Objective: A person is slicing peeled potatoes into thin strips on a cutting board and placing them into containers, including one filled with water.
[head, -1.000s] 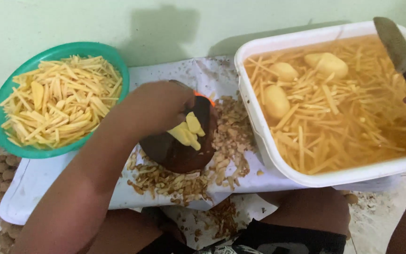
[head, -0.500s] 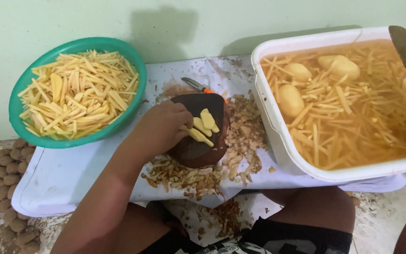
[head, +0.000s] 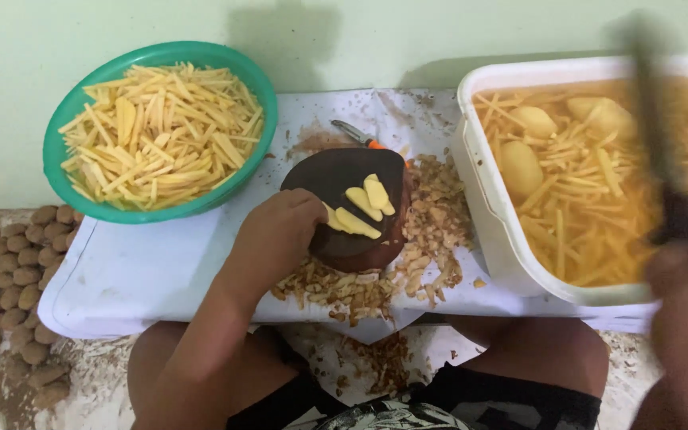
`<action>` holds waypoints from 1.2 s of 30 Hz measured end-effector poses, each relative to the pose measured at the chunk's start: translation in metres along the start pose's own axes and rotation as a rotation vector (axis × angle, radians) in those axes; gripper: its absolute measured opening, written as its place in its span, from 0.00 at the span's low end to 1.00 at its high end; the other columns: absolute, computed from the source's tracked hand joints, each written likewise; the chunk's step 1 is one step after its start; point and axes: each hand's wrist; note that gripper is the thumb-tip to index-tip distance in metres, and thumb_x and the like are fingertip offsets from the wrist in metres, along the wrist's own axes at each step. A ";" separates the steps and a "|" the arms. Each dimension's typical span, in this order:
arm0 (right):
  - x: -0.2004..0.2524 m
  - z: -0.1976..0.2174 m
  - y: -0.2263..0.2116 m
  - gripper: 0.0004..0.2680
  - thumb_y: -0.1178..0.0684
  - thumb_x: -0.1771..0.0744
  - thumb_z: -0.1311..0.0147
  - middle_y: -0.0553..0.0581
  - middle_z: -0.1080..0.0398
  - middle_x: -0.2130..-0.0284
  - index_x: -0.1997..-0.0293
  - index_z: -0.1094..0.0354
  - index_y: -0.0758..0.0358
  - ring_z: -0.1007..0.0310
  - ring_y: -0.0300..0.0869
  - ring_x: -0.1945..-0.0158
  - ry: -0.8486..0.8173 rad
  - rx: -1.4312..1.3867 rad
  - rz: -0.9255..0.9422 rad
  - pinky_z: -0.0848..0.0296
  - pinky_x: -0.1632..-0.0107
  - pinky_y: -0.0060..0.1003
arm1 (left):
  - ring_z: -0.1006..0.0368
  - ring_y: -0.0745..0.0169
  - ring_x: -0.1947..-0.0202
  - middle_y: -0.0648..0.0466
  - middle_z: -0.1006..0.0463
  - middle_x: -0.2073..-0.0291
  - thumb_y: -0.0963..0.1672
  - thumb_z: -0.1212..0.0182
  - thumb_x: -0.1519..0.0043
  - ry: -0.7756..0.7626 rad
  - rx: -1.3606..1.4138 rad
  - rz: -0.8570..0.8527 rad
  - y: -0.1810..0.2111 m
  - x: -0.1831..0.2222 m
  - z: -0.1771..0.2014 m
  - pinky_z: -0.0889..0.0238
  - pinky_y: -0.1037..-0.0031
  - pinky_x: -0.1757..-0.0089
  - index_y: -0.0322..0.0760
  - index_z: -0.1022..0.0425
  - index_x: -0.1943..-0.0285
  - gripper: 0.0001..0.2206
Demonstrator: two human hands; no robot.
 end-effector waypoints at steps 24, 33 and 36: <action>0.049 -0.136 -0.082 0.19 0.54 0.32 0.52 0.59 0.28 0.51 0.30 0.42 0.57 0.26 0.57 0.60 -0.623 0.113 0.119 0.29 0.70 0.53 | 0.32 0.50 0.43 0.64 0.18 0.46 0.50 0.37 0.41 0.165 0.059 0.332 0.013 0.016 -0.022 0.47 0.50 0.48 0.53 0.17 0.53 0.10; 0.053 -0.143 -0.093 0.20 0.54 0.32 0.50 0.59 0.28 0.61 0.30 0.41 0.60 0.26 0.55 0.69 -0.571 0.264 0.258 0.29 0.75 0.52 | 0.30 0.51 0.47 0.67 0.18 0.52 0.55 0.30 0.44 0.346 -0.123 0.197 0.019 0.017 -0.026 0.46 0.52 0.52 0.55 0.16 0.59 0.11; 0.046 -0.141 -0.106 0.20 0.56 0.33 0.49 0.56 0.31 0.68 0.30 0.40 0.61 0.29 0.52 0.73 -0.528 0.310 0.328 0.31 0.78 0.49 | 0.30 0.51 0.48 0.68 0.18 0.54 0.55 0.30 0.44 0.343 -0.150 0.205 0.025 0.014 -0.021 0.47 0.52 0.52 0.54 0.14 0.61 0.11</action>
Point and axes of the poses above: each hand's wrist, its own x-axis away from the middle knuckle, its own z-axis out of the back of the hand, y = z × x
